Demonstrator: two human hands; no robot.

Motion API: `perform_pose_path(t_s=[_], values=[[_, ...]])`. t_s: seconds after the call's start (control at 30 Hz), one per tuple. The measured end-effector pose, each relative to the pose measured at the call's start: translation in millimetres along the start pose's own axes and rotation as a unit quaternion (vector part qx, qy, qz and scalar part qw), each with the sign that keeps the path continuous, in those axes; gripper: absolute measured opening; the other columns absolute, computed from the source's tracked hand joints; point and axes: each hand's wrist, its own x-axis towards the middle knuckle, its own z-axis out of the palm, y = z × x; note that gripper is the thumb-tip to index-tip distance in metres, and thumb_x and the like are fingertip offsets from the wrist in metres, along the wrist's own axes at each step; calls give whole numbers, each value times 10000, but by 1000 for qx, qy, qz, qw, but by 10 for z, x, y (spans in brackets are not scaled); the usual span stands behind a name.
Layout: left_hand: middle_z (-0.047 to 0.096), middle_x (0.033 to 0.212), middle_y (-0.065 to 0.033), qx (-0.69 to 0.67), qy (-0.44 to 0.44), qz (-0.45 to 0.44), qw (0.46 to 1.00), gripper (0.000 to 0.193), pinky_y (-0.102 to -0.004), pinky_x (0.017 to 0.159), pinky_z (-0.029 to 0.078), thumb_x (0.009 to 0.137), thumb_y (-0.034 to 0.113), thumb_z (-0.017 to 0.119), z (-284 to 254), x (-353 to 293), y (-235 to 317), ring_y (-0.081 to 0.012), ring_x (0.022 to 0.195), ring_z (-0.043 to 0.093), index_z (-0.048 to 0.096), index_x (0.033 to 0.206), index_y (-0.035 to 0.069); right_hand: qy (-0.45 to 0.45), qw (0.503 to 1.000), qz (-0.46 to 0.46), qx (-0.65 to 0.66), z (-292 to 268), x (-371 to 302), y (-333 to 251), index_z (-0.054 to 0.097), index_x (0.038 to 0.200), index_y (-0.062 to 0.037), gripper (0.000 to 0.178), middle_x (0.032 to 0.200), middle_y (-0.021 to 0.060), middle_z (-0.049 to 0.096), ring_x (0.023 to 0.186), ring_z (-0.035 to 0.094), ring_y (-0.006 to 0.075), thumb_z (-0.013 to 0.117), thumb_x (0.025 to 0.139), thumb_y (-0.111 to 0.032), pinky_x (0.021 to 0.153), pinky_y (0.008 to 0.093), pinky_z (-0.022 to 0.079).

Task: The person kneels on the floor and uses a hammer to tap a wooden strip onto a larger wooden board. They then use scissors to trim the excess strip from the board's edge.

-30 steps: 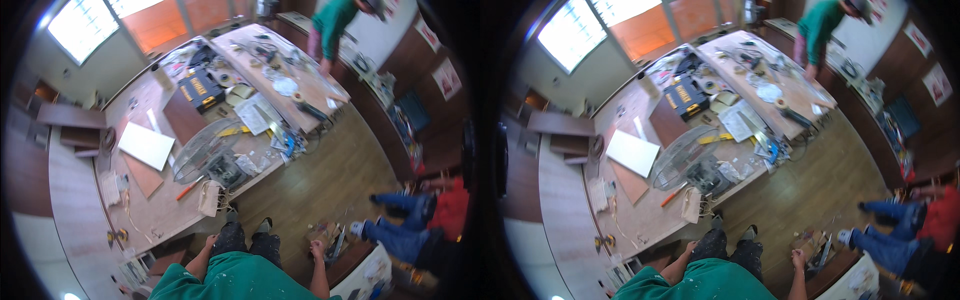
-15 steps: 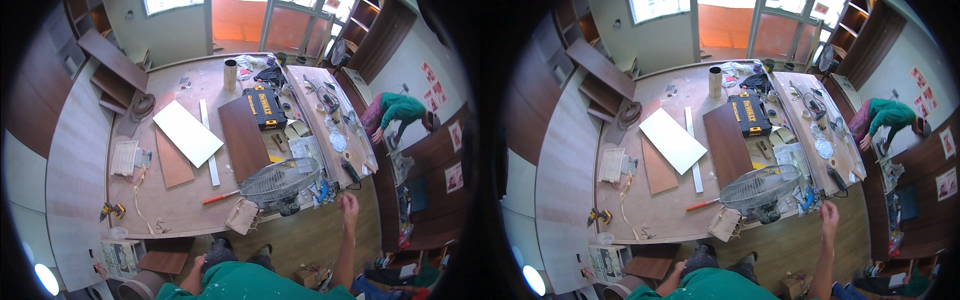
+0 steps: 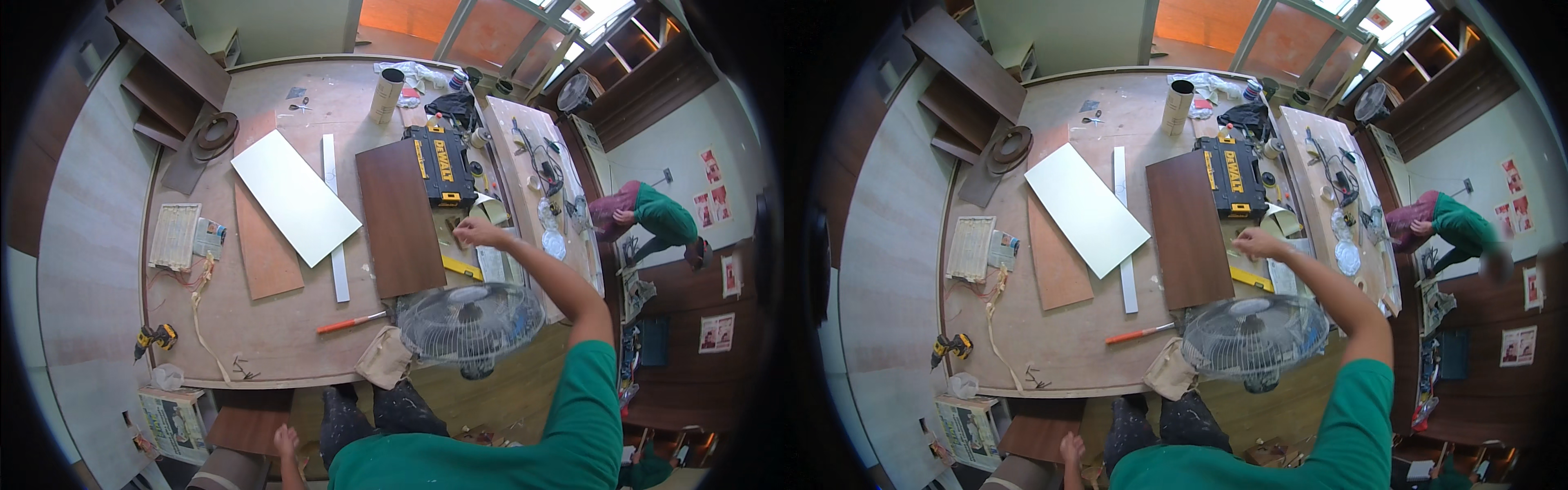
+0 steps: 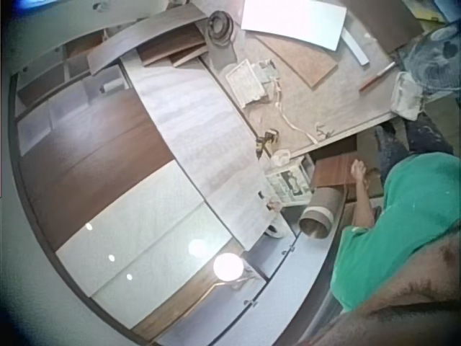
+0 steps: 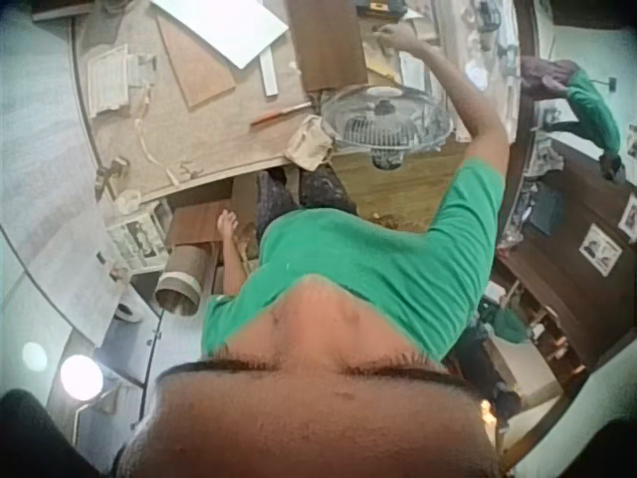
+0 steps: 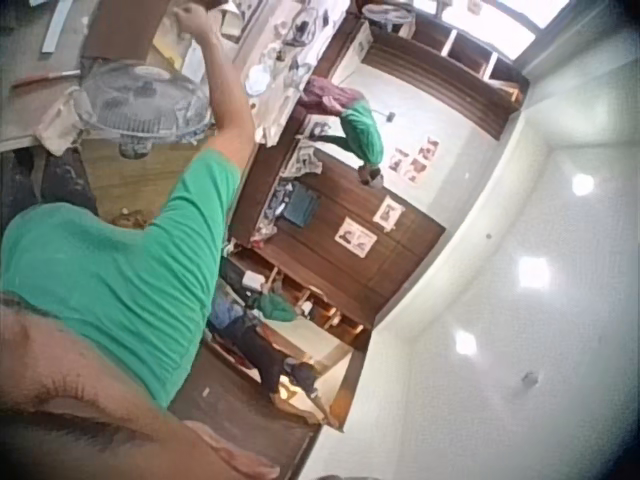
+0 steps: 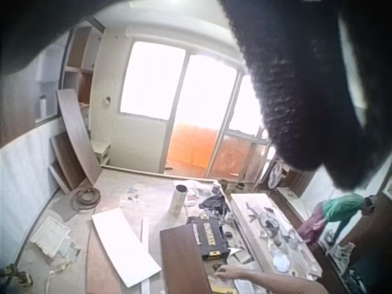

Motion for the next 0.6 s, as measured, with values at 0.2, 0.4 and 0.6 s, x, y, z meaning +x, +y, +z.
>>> perform_pose_path(t_s=[0.2,0.4,0.6], values=[[602,773,-142,50,74,-188,978,280,-442,673,528,1014,343,673,-106,-971,-1017,-244,714,591,690,1090,74,-65,981,159,-86,577,1425,1328,722,1107,47,573,970,172,728,828,721,281,733,917,-493,700,407,618],[614,787,-138,158,87,-180,967,281,-439,678,530,1012,339,671,722,-796,-809,-244,729,603,688,1086,68,-9,977,206,-57,1076,2090,1844,614,1275,158,774,1252,270,675,1069,718,378,794,865,-473,833,455,612],[626,800,-134,199,67,-166,963,282,-435,683,531,1011,334,668,1280,-317,-462,-245,744,614,687,1083,61,97,967,233,34,1342,2461,2284,619,1295,140,737,1310,251,664,1149,683,353,839,838,-395,947,443,548]])
